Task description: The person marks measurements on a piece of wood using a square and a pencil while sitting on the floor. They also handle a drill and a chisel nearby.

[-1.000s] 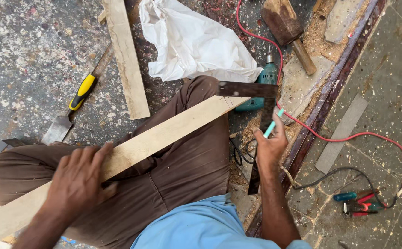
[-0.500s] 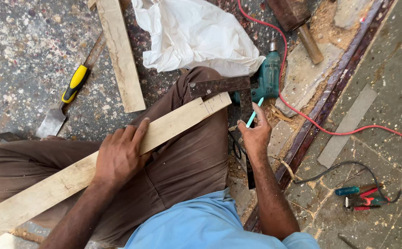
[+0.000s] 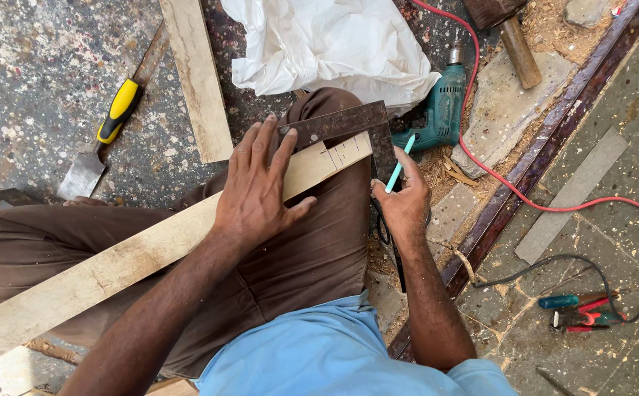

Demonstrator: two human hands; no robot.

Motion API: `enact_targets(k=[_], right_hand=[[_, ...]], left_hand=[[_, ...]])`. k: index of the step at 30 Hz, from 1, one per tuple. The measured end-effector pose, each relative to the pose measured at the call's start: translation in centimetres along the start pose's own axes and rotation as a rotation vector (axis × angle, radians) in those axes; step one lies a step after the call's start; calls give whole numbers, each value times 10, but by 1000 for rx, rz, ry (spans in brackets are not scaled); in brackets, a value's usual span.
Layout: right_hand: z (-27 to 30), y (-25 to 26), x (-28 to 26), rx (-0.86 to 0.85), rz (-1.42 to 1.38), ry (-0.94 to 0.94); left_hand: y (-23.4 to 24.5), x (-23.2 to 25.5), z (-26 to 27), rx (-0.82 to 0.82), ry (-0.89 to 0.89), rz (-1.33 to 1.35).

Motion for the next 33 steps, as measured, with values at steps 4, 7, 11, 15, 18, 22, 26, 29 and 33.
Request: enact_targets(k=[4,7,11,15,18,22,26,29,33], right_hand=[[-2,-3,-6,-24,14,6],[0,3,-34,42,92,262],[1,18,-56,131,275,456],[-22,35,-83,181,311,663],[-26,43,-117,314,413,875],[-29,55,-135,504,270,855],[-13,36,-85,203,-533,340],[12,-4,-59,27,-922,66],[32,-10,-40,3,-1141,26]], left_hand=[[3,3,-11,40,-14,47],[9,4,-13,121,-26,58],[2,-23,-6,121,144,317],[7,-37,3,319,78,494],[8,-44,14,436,-40,713],[31,-24,44,755,-301,540],[41,-1,59,833,-419,356],[32,14,57,691,-495,249],[20,33,62,528,-592,126]])
Point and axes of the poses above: each hand's wrist, its own z-axis away from the middle knuckle, its own y-axis out of the back of the hand, x = y × z, the point moved 10 cm from there along -z, towards the middle knuckle, and after that the axes turned 14 degrees about z, right-handed, at the moved point
